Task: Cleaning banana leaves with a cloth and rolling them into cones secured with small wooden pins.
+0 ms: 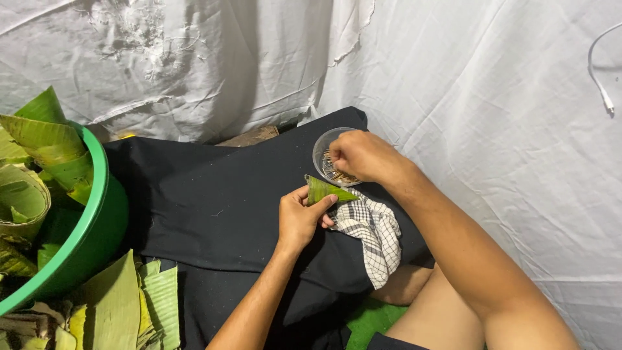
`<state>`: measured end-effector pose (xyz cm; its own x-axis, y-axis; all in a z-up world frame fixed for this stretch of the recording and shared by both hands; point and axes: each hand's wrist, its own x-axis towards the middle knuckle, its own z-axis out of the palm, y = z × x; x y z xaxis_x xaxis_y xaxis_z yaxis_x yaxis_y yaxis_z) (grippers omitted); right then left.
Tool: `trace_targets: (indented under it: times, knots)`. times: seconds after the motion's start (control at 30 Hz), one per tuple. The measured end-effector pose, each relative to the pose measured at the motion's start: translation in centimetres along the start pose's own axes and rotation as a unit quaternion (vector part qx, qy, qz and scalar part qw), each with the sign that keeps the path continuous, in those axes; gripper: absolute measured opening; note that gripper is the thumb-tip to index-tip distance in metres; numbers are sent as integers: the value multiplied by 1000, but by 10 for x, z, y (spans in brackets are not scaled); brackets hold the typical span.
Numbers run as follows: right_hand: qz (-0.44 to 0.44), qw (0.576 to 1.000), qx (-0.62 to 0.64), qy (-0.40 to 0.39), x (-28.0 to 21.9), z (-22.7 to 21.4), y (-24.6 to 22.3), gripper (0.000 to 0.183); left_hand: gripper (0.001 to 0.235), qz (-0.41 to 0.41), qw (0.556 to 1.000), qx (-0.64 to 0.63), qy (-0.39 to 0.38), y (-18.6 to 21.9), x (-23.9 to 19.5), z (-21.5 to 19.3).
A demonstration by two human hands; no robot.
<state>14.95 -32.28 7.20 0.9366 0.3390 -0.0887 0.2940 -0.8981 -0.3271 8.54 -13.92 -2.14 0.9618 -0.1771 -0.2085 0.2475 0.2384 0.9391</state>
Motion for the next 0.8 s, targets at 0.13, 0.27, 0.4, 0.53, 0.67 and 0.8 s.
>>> trace_targets:
  times: [0.13,0.27,0.4,0.53,0.67,0.8]
  knots:
    - [-15,999,11,-32,14,13,5,9,28,5,1000,8,-4,0,2,-1]
    - [1,998,3,-62,17,20,8,10,27,2,1000,1,-1,-2,2,-1]
    - [1,994,102,-25,15,14,9,9,28,3,1000,-10,0,-2,1,-1]
    - [39,980,194,-7,8,5,11,9,27,7,1000,-11,-3,-3,1,-2]
    - [73,975,210,24,4,6,25,8,25,8,1000,-7,-3,-1,0,0]
    - [58,992,95,59,-4,3,22,5,23,14,1000,1,-2,1,0,0]
